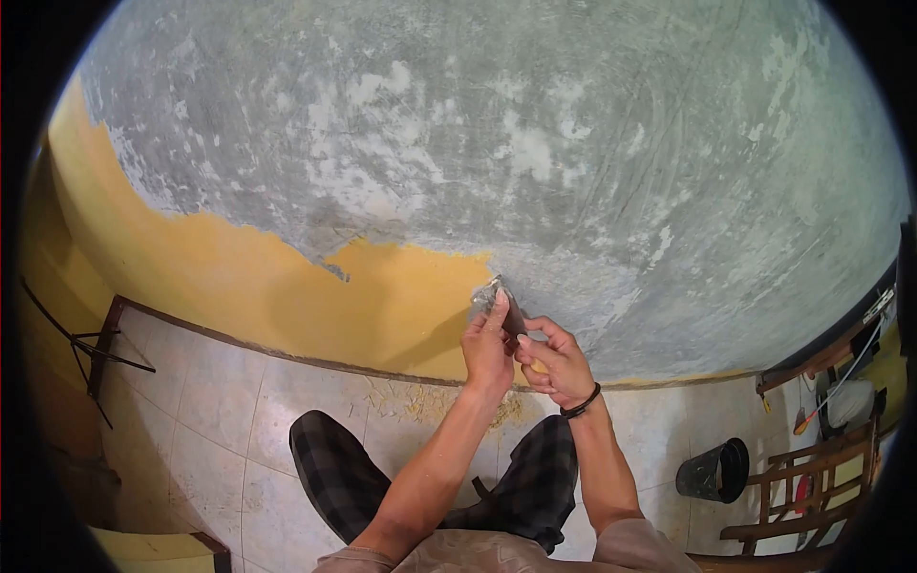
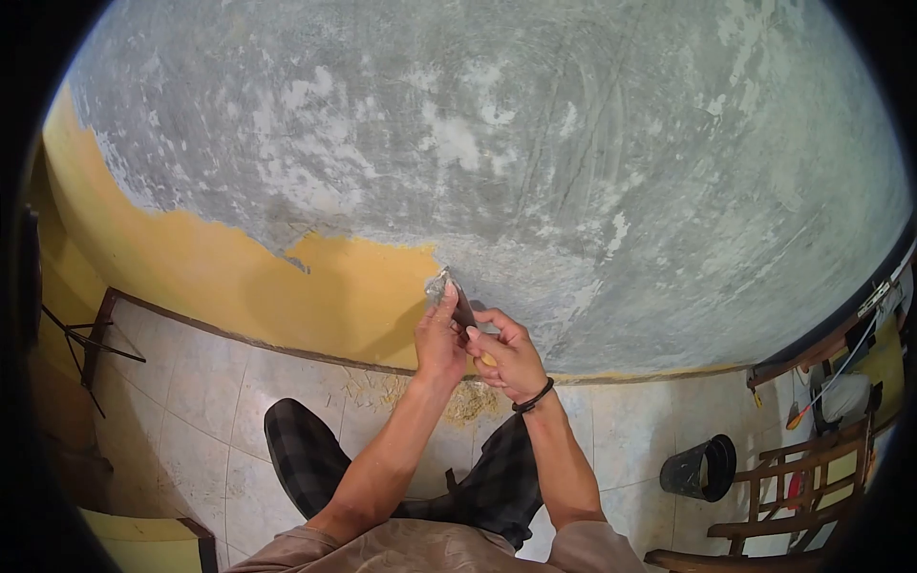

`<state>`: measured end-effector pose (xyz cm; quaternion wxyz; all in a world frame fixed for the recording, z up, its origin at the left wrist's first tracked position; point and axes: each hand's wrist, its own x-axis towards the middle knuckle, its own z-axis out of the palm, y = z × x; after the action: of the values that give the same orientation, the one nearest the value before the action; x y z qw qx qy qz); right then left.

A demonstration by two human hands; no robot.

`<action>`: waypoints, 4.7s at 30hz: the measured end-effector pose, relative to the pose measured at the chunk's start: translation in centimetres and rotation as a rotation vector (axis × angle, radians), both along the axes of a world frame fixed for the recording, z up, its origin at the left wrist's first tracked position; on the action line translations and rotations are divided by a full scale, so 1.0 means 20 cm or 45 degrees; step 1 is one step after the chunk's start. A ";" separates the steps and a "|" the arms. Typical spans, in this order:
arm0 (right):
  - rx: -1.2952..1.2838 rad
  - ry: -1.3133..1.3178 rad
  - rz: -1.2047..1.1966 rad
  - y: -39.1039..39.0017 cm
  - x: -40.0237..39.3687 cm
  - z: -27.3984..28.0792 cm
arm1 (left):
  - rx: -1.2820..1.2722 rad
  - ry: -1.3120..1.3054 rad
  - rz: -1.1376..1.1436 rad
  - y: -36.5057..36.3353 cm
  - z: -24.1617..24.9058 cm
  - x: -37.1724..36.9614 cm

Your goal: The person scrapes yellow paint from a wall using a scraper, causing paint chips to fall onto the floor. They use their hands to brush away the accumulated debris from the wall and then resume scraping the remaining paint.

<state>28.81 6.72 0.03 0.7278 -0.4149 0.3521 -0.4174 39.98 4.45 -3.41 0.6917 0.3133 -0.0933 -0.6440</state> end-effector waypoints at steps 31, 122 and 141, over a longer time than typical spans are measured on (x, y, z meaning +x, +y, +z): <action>-0.007 0.053 -0.133 0.01 0.05 0.01 | 0.056 0.030 -0.004 0.02 0.07 0.02; -0.081 0.543 -0.022 -0.03 0.18 0.37 | -0.065 0.242 -0.148 -0.01 0.18 0.12; -0.072 0.558 -0.047 0.01 0.20 0.40 | -0.083 0.304 -0.152 -0.01 0.15 0.11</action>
<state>32.71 6.89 8.03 0.6142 -0.5094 0.4975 -0.3403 42.24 4.31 -0.47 0.6681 0.2056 -0.0497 -0.7134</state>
